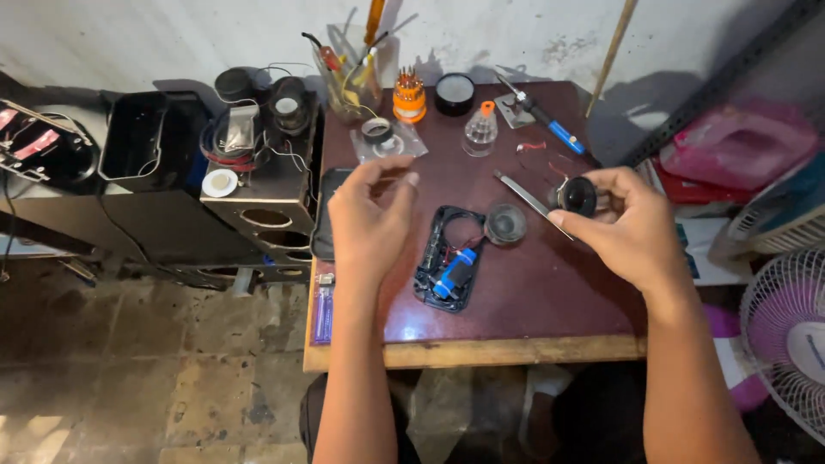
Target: The person disassembles a small electronic device, likely a flashlight, by removing its casing and lens. They then use a pair of yellow-handled pliers to strip the insulation from the ends of two wires connected to the device's internal circuit board.
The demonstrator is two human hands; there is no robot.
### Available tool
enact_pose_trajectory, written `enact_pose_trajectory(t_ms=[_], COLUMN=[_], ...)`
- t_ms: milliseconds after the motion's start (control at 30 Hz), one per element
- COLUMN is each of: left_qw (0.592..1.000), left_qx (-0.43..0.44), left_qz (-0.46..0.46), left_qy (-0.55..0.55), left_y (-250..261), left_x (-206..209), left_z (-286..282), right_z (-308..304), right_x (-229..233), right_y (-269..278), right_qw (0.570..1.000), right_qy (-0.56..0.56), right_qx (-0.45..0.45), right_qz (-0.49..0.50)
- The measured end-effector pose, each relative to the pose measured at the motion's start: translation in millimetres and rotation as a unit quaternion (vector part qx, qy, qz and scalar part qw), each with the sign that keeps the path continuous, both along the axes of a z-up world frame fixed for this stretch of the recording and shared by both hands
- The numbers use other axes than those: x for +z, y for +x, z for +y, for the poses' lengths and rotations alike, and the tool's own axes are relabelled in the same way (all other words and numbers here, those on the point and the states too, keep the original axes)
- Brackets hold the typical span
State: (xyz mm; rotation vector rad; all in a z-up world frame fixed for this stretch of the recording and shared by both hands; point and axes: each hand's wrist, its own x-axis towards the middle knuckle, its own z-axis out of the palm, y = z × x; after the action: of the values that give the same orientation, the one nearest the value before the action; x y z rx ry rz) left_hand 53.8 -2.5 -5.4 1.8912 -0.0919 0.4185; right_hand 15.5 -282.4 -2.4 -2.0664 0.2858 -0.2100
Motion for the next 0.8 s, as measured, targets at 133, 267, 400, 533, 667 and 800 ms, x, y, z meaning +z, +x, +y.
enact_pose_trajectory(t_ms=[133, 267, 400, 533, 667, 800], left_qw=[0.999, 0.999, 0.999, 0.998, 0.994, 0.997], left_qx=[0.007, -0.004, -0.004, -0.024, -0.051, -0.069], left_qz=[0.012, 0.013, -0.001, 0.048, 0.087, 0.023], left_qy=[-0.049, -0.045, -0.054, -0.034, 0.028, 0.019], left_y=[-5.3, -3.3, -3.9, -2.5, -4.4, -8.0], left_x=[3.8, -5.4, -6.6, -9.2, -6.6, -4.6], left_z=[-1.9, -4.8, -7.6, -1.8, -3.3, -10.8], right_z=[-4.1, -16.5, -20.4, -8.1, -3.3, -7.7], right_x=[-8.9, -35.4, -49.2, -29.2, -28.5, -34.0], right_y=[-5.4, 2.2, 5.5, -2.3, -1.2, -1.7], right_qw=[0.997, 0.994, 0.996, 0.999, 0.998, 0.999], right_qy=[-0.034, -0.102, -0.075, -0.016, 0.036, 0.043], right_qx=[-0.03, 0.017, 0.032, 0.024, 0.002, 0.016], right_qz=[0.067, 0.026, 0.024, 0.035, 0.053, -0.026])
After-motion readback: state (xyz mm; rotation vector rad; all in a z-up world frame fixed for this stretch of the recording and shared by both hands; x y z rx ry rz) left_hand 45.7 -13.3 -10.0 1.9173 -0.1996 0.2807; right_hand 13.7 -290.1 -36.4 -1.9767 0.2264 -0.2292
